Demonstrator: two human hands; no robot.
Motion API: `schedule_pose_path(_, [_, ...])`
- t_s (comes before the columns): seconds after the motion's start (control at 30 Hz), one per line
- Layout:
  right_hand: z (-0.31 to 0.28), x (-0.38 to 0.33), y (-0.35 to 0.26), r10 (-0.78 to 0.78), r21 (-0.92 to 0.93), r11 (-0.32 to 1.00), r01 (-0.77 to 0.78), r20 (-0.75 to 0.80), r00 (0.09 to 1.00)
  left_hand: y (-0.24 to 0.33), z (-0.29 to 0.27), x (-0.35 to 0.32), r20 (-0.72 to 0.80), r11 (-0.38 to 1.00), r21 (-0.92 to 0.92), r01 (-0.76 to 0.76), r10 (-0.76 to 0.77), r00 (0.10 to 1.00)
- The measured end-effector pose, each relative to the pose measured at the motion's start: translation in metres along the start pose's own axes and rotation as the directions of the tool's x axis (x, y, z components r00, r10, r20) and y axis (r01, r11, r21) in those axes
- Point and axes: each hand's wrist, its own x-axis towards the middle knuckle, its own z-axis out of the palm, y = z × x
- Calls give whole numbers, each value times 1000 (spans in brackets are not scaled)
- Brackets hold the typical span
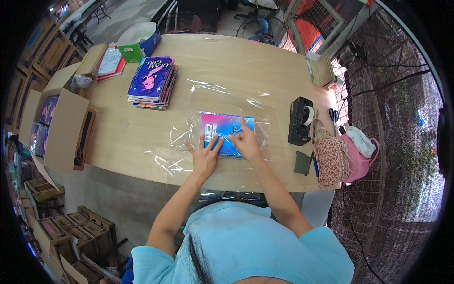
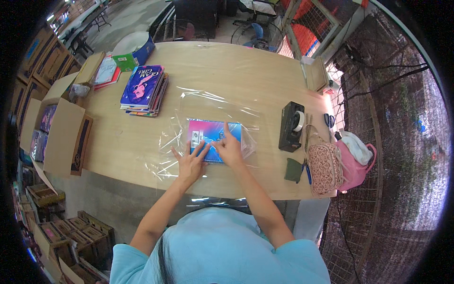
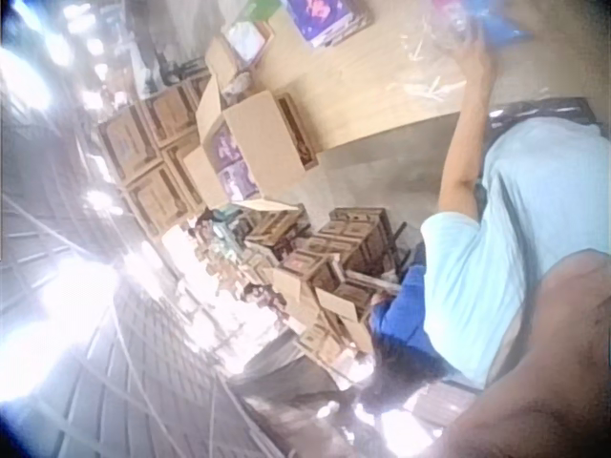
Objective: The person wraps spiral-bound notebooks in clear plastic film on a wooden table. They place a notebook on the film, fold the film over it, and smooth it down. The person repeatedly retrieves notebooks from a nearby cardboard box and stacks them on the table while continuing the wrapping process.
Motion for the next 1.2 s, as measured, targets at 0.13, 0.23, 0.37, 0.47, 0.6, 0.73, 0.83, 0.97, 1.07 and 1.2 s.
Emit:
schedule_pose_path(0.13, [19,16,41,-7,-635,763,-120,-194,981,-8,5,3,-13,996,87,-21,22,1000])
schedule_pose_path(0.23, [10,8,49,2,-642,758,-115,-174,985,-15,-15,4,73,991,-134,-12,22,997])
schedule_pose_path(0.37, [11,3,35,59,-661,735,-150,-158,986,-90,-12,-10,-3,906,77,417,-418,908])
schedule_pose_path(0.47, [-4,-4,21,-64,-607,794,-31,-135,989,-93,-37,-48,-291,779,-7,627,-601,744])
schedule_pose_path(0.6, [9,64,-4,-535,-641,623,448,68,842,0,-24,-84,506,7,-817,576,-468,724])
schedule_pose_path(0.73, [33,147,12,-122,-759,500,416,414,902,11,39,-24,705,-750,-556,357,-198,681])
schedule_pose_path(0.83, [16,139,-5,-117,-525,771,361,440,890,37,39,-16,497,-577,-784,230,-362,788])
schedule_pose_path(0.97, [-48,54,-30,-435,-142,879,455,151,888,84,2,-31,-132,173,-984,-43,-545,828])
schedule_pose_path(1.07, [-64,13,-16,-440,267,863,429,-21,898,67,-16,-31,-205,403,-914,-32,-393,896])
schedule_pose_path(1.2, [-59,-8,6,-560,255,776,577,-142,816,43,-10,-13,-257,539,-842,-26,-358,898])
